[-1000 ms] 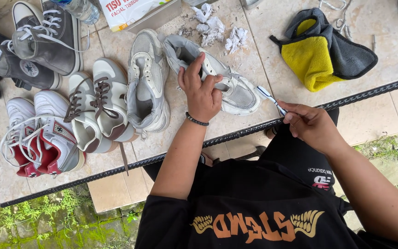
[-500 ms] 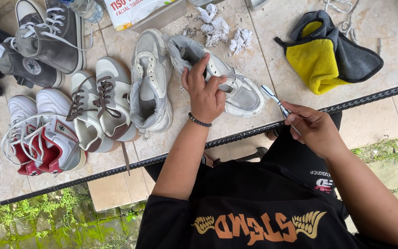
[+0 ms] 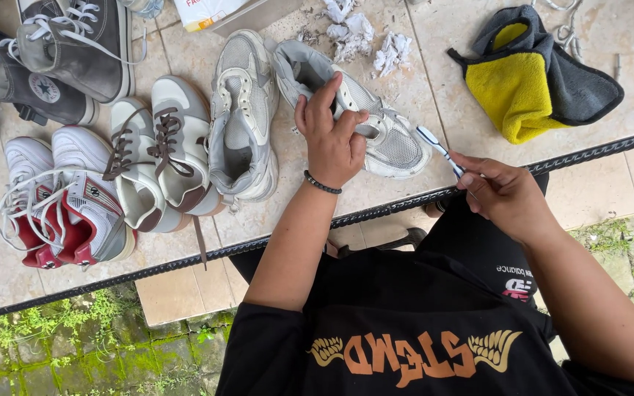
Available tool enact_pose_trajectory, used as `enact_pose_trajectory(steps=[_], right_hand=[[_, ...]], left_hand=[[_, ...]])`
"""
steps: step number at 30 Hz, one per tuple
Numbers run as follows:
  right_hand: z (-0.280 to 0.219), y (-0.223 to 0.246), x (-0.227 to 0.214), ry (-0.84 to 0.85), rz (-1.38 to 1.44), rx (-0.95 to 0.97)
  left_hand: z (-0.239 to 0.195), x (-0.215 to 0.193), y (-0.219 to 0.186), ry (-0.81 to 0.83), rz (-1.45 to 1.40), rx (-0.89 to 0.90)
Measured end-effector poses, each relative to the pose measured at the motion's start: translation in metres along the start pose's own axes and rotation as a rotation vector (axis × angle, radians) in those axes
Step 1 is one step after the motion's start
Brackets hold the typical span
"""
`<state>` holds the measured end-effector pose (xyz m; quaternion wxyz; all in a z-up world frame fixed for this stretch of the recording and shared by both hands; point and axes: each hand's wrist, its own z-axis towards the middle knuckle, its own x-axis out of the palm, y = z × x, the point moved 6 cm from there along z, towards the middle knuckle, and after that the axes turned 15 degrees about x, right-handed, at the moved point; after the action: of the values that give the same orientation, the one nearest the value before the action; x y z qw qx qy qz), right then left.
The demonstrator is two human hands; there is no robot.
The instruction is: Cleaning white sneakers using a toothbrush and tissues
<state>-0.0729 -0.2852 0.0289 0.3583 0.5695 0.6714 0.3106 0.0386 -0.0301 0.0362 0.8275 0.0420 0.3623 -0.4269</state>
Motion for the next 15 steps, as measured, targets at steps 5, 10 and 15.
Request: enact_pose_trajectory(steps=[5,10,15], right_hand=[[0.009,0.001,0.003,-0.017,-0.053,0.019],[0.035,0.017,0.023,0.05,-0.012,-0.066],[0.005,-0.004,0.0,0.001,-0.071,-0.015]], left_hand=[[0.001,-0.001,0.0,-0.005,-0.007,-0.003],[0.002,-0.003,-0.003,-0.006,0.009,0.002],[0.001,-0.002,-0.002,-0.014,0.008,0.001]])
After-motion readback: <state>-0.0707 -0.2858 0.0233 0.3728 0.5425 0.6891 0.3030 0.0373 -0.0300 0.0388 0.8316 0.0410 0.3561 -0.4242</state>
